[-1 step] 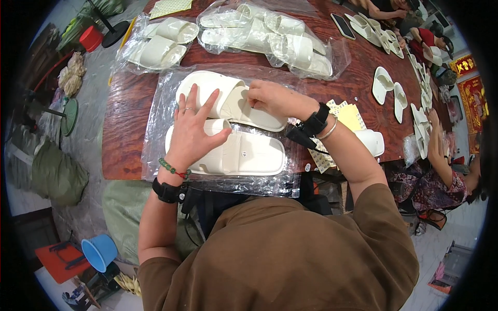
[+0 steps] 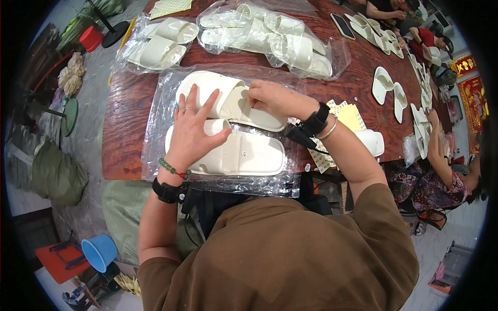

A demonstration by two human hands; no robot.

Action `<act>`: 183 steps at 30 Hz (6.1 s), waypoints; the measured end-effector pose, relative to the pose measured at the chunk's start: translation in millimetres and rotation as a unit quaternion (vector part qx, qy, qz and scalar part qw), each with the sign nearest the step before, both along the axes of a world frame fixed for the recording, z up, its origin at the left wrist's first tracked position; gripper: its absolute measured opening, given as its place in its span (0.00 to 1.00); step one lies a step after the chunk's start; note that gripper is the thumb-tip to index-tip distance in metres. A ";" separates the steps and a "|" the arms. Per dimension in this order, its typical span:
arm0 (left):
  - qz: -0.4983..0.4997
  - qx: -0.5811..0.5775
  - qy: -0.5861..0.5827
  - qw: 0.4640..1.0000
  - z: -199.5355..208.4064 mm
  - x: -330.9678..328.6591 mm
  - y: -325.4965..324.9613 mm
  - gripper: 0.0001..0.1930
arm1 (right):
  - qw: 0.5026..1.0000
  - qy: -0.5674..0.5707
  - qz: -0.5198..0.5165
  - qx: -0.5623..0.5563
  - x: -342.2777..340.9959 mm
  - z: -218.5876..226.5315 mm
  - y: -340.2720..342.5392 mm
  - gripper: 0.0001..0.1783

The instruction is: Inspecting white slippers and packaging them into plastic bags.

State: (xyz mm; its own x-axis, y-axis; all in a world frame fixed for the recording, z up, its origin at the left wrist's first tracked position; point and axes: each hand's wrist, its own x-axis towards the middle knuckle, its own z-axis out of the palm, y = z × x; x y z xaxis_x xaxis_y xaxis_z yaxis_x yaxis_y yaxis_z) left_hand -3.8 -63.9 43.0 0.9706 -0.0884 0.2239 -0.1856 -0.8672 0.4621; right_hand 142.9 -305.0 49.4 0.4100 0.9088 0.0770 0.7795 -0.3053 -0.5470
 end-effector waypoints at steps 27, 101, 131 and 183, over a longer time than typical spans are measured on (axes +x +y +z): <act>0.002 0.006 -0.009 1.000 -2.4 6.1 1.0 0.45 | 1.000 0.006 -0.018 -0.002 2.0 5.4 7.4 0.04; -0.025 0.018 -0.045 0.999 1.7 6.4 1.4 0.44 | 0.990 0.110 0.072 0.044 -69.2 22.5 -1.4 0.09; -0.006 0.012 -0.014 1.000 1.3 5.1 -0.3 0.44 | 0.973 0.122 0.098 -0.169 -81.6 54.6 -48.5 0.10; 0.030 -0.234 -0.006 0.972 -23.3 -1.1 67.1 0.30 | 0.988 -0.016 -0.150 -0.024 -68.2 0.6 57.3 0.11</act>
